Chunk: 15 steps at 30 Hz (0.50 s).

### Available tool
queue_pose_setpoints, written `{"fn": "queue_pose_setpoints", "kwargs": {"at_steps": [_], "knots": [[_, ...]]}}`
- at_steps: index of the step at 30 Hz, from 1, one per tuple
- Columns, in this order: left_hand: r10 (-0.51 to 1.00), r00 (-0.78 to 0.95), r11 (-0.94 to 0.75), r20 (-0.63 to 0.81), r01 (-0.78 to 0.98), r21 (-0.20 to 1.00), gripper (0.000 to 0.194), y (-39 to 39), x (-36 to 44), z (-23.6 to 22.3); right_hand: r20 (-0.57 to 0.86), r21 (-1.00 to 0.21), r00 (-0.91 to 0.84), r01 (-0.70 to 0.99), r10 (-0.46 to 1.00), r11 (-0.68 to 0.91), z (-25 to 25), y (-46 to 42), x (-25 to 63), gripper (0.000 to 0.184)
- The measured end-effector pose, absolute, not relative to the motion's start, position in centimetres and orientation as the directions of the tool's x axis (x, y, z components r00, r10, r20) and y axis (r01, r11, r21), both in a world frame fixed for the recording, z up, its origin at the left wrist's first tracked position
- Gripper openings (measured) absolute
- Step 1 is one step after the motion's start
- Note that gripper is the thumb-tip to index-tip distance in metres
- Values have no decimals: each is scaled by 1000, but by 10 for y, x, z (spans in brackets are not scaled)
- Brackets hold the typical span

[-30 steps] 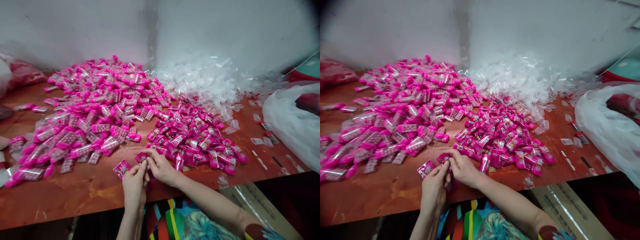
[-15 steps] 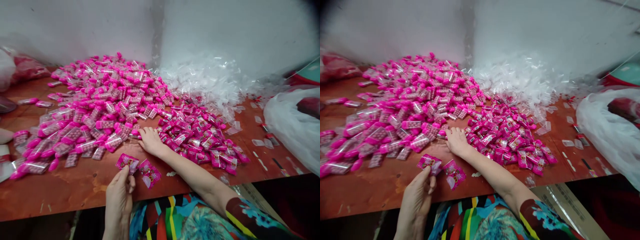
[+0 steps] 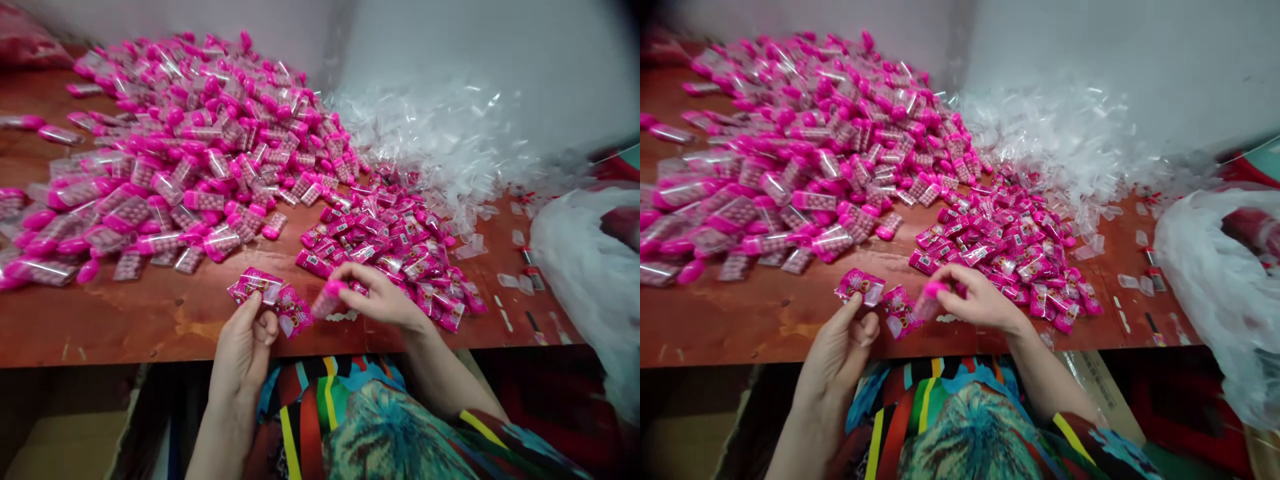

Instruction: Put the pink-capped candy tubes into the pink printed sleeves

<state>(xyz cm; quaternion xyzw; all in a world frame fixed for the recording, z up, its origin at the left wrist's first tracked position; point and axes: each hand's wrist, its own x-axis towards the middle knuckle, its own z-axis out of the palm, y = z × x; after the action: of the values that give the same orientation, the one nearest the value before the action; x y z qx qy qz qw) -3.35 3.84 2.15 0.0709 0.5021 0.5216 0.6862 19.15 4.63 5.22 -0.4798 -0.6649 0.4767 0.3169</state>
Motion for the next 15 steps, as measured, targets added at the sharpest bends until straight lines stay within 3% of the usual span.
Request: {"fn": "queue_pose_setpoints", "kwargs": {"at_steps": [3,7,12,15], "knots": [[761,52,500,-646,-681,535,33,39,-21,18,-237,-970,-497,171,835,-174,37,5,199,14],[732,120,553,-670,-679,483,19,43,-7,12,-367,-848,-621,-83,693,-523,5,-31,180,24],[701,208,607,-682,-675,419,5,45,1,5,-289,-905,-692,-27,662,-424,2,-37,165,22],[680,210,625,-703,-667,406,5,44,4,5,-304,-863,-598,-156,742,-480,4,-26,167,23]]}}
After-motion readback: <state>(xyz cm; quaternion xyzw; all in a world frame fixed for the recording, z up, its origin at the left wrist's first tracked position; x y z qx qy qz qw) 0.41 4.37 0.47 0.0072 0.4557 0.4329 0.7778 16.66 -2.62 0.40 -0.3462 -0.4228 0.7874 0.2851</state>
